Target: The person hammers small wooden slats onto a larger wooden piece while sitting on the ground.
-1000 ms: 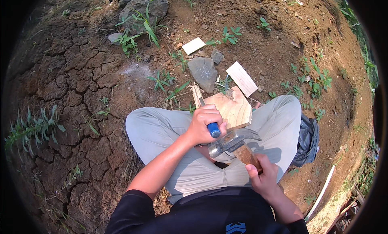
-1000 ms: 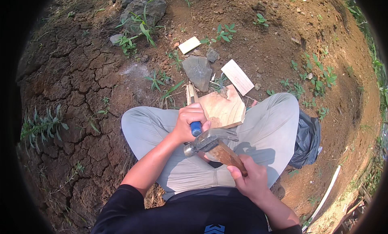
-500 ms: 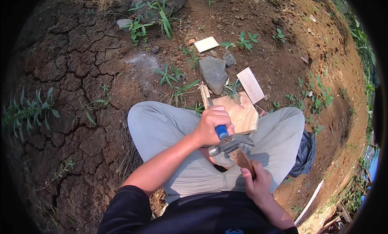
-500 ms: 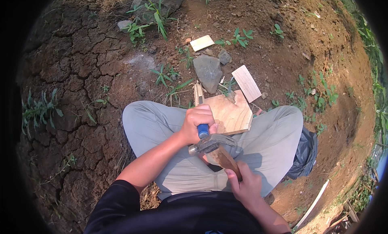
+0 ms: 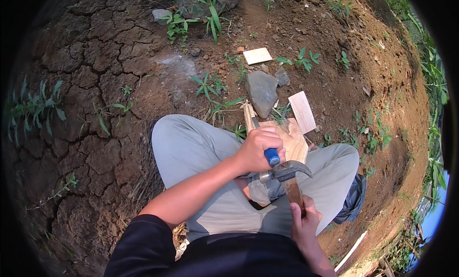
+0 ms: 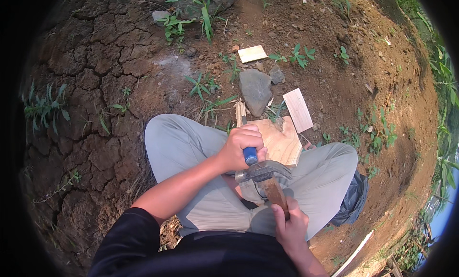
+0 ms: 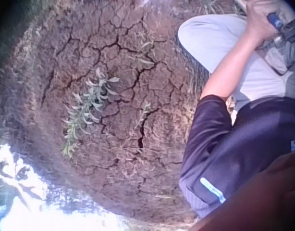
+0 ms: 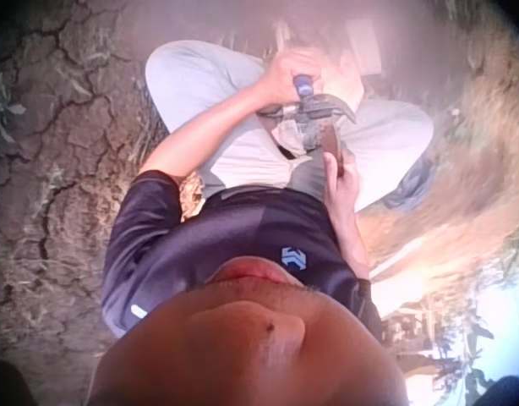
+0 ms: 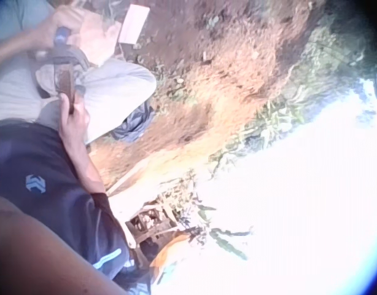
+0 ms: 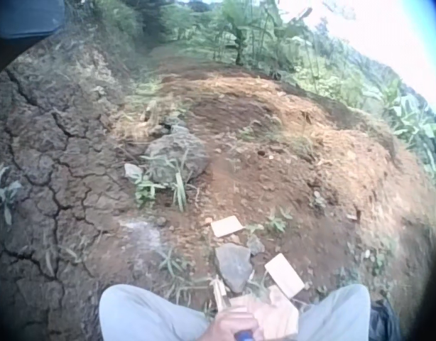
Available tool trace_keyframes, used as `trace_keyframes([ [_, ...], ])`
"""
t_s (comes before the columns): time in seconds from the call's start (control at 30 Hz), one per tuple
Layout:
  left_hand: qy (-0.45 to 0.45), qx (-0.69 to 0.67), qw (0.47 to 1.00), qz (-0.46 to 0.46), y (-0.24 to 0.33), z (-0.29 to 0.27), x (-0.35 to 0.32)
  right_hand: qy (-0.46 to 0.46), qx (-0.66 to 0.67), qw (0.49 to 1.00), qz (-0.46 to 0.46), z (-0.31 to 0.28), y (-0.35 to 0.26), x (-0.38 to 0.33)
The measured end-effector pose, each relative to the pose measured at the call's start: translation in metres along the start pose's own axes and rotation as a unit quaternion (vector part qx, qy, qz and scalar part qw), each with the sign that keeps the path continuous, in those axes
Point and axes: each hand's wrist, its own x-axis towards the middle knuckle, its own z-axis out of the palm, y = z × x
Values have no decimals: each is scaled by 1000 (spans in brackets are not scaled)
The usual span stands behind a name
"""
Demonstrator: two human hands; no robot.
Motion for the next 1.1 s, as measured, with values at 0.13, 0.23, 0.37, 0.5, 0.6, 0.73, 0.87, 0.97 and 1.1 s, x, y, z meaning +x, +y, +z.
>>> trace_keyframes([
  [0.13, 18, -34, 999, 7, 1, -1, 6, 44, 53, 997, -34, 5, 8, -2],
  [0.23, 27, -22, 999, 16, -10, 1, 3, 31, 77, 995, 60, 8, -5, 15],
  [0.37, 58, -22, 998, 14, -4, 13, 3, 89, 183, 979, 23, 11, 10, -7],
  [0.5, 51, 3, 999, -18, -8, 11, -1, 37, 103, 991, 82, 8, -2, 1],
  [0.6, 60, -23, 998, -20, -1, 11, 2, 120, 176, 976, -43, 15, 5, -12],
  [0.73, 88, -32, 995, 23, -4, 10, 0, 50, 79, 993, 74, 13, 13, -1],
  [0.87, 80, -37, 996, -2, -2, 11, -3, 114, 172, 977, -58, 19, 16, -7],
  [0.97, 87, -43, 995, 9, -4, 11, -1, 77, 155, 982, 72, 21, 8, 4],
  [1.1, 76, -29, 997, -2, -5, 12, -2, 172, 205, 960, -83, 25, 14, -9],
])
